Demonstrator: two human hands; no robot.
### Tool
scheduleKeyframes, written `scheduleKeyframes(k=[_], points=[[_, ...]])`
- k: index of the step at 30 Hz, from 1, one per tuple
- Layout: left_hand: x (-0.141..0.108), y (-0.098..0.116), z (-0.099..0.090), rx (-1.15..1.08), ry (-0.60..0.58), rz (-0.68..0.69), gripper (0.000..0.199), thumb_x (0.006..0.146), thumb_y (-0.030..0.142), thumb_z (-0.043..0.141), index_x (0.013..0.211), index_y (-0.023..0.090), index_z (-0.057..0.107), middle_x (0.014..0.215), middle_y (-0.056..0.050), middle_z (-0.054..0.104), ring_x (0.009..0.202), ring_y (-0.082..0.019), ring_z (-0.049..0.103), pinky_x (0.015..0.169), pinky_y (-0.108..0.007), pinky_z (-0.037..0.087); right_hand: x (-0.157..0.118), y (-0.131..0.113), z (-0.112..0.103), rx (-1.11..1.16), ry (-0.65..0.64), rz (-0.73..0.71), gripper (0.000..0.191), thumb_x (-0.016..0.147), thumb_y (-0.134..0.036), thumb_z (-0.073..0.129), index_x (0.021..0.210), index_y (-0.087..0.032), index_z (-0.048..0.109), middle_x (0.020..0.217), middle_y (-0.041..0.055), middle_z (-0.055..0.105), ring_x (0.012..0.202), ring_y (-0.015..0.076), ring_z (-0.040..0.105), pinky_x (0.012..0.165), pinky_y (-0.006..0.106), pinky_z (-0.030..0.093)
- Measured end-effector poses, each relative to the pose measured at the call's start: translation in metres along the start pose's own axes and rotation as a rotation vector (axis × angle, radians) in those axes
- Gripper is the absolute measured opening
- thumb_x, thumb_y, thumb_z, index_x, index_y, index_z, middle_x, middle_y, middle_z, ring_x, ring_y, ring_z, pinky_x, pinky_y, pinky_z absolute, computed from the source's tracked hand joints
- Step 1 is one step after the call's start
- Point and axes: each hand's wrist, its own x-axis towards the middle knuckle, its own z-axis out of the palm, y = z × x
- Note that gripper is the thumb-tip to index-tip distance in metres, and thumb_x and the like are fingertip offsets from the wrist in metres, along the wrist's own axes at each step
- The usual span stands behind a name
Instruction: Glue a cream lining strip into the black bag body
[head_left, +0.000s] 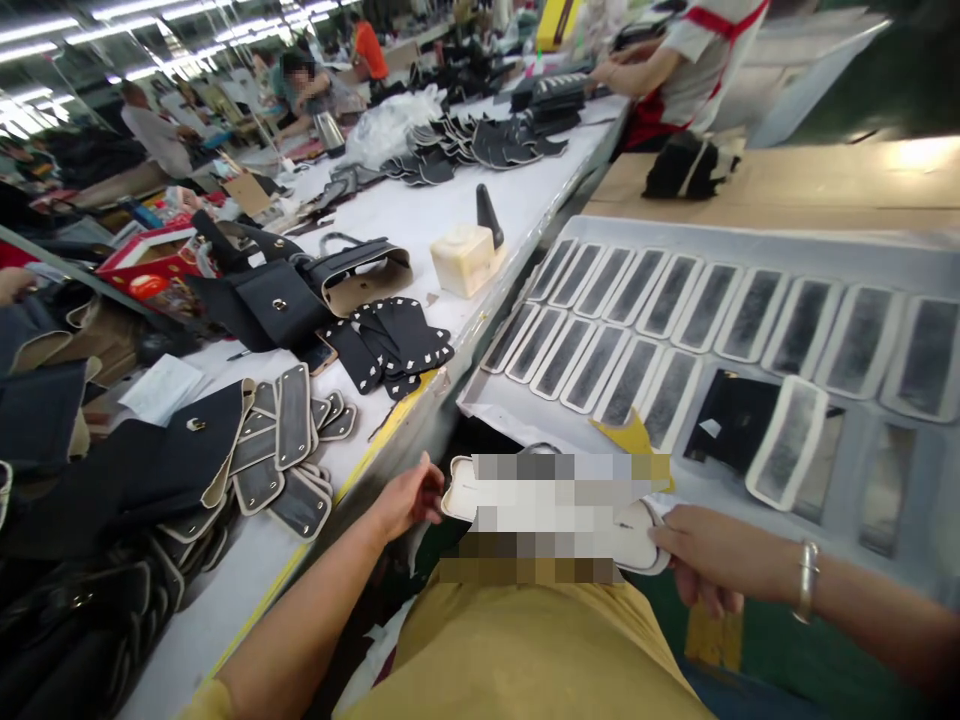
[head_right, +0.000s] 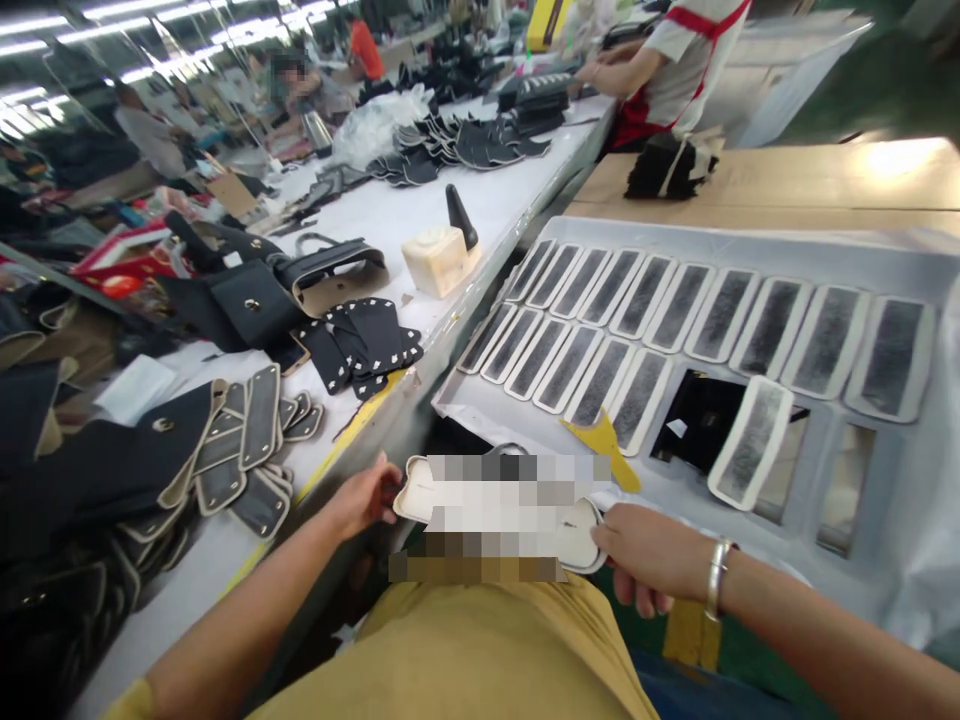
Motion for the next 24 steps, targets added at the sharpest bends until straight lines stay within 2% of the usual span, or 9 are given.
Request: scheduleKeyframes(k=[2, 4, 7, 9, 12, 14, 17, 20, 24], points=[[-0.009, 0.003, 0.007, 0.132, 0.268, 0.242, 0.046, 0.083, 0.060, 0.036, 0.073, 0.017, 0.050, 0.071, -0.004, 0.055, 0.062, -0.015, 0.055, 0.054, -0.027, 0.047, -0.004, -0.005, 0.000, 0.019, 0.021, 0.026, 0.035, 0.087, -0.028, 0.033, 0.058, -0.014, 0.047, 0.061, 0.0125, 0.067, 0.036, 0.0121, 0.056, 0.032, 0.019, 0.042], [-0.021, 0.011, 0.027, 0.405, 0.352, 0.558, 0.033, 0.087, 0.046, 0.040, 0.075, 0.018, 0.052, 0.078, -0.006, 0.059, 0.075, -0.017, 0.056, 0.070, -0.031, 0.048, -0.011, -0.013, -0.001, 0.038, 0.025, 0.045, 0.037, 0.087, -0.028, 0.034, 0.056, -0.014, 0.047, 0.059, 0.0115, 0.066, 0.035, 0.0110, 0.055, 0.032, 0.018, 0.041], [-0.034, 0.021, 0.074, 0.778, 0.003, 1.014, 0.018, 0.085, 0.031, 0.049, 0.094, 0.018, 0.057, 0.108, -0.010, 0.060, 0.103, -0.022, 0.052, 0.092, -0.037, 0.040, -0.017, -0.023, -0.003, 0.089, -0.037, 0.050, 0.040, 0.088, -0.027, 0.037, 0.053, -0.013, 0.049, 0.052, 0.0075, 0.064, 0.035, 0.0092, 0.053, 0.034, 0.016, 0.042], [-0.037, 0.024, 0.108, 0.970, -0.223, 1.206, 0.028, 0.084, 0.028, 0.052, 0.110, 0.017, 0.055, 0.122, -0.011, 0.054, 0.110, -0.024, 0.048, 0.093, -0.038, 0.039, -0.017, -0.025, -0.006, 0.150, -0.089, 0.068, 0.039, 0.088, -0.028, 0.039, 0.054, -0.013, 0.049, 0.049, 0.0051, 0.062, 0.036, 0.0098, 0.054, 0.036, 0.018, 0.045], [-0.035, 0.026, 0.147, 1.211, -0.382, 1.266, 0.040, 0.080, 0.032, 0.058, 0.117, 0.017, 0.051, 0.126, -0.011, 0.052, 0.103, -0.025, 0.050, 0.081, -0.037, 0.042, -0.014, -0.019, -0.007, 0.213, -0.109, 0.100, 0.039, 0.089, -0.034, 0.041, 0.058, -0.013, 0.051, 0.051, 0.0039, 0.062, 0.039, 0.0106, 0.056, 0.038, 0.020, 0.047], [-0.032, 0.027, 0.160, 1.303, -0.412, 1.231, 0.043, 0.077, 0.036, 0.062, 0.115, 0.018, 0.052, 0.124, -0.009, 0.053, 0.098, -0.025, 0.050, 0.076, -0.037, 0.040, -0.014, -0.013, -0.006, 0.255, -0.108, 0.089, 0.043, 0.087, -0.045, 0.044, 0.061, -0.012, 0.052, 0.054, 0.0052, 0.064, 0.040, 0.0106, 0.057, 0.040, 0.020, 0.047], [-0.029, 0.028, 0.162, 1.336, -0.406, 1.194, 0.044, 0.075, 0.038, 0.065, 0.112, 0.018, 0.052, 0.121, -0.008, 0.054, 0.098, -0.024, 0.048, 0.074, -0.036, 0.037, -0.019, -0.003, -0.007, 0.409, -0.127, 0.039, 0.056, 0.084, -0.061, 0.038, 0.068, -0.011, 0.055, 0.063, 0.0092, 0.067, 0.045, 0.0123, 0.060, 0.043, 0.021, 0.049], [-0.029, 0.028, 0.158, 1.324, -0.402, 1.179, 0.044, 0.075, 0.039, 0.064, 0.113, 0.020, 0.051, 0.122, -0.007, 0.053, 0.097, -0.023, 0.047, 0.073, -0.035, 0.035, -0.027, 0.001, -0.011, 0.550, -0.044, 0.047, 0.062, 0.087, -0.063, 0.024, 0.077, -0.010, 0.056, 0.072, 0.0124, 0.069, 0.048, 0.0140, 0.062, 0.044, 0.024, 0.051], [-0.030, 0.025, 0.155, 1.309, -0.385, 1.178, 0.043, 0.075, 0.039, 0.065, 0.112, 0.021, 0.052, 0.123, -0.007, 0.052, 0.098, -0.022, 0.046, 0.072, -0.034, 0.034, -0.034, -0.006, -0.006, 0.434, 0.130, 0.111, 0.043, 0.089, -0.049, 0.034, 0.078, -0.013, 0.053, 0.077, 0.0115, 0.069, 0.048, 0.0133, 0.062, 0.044, 0.024, 0.051]])
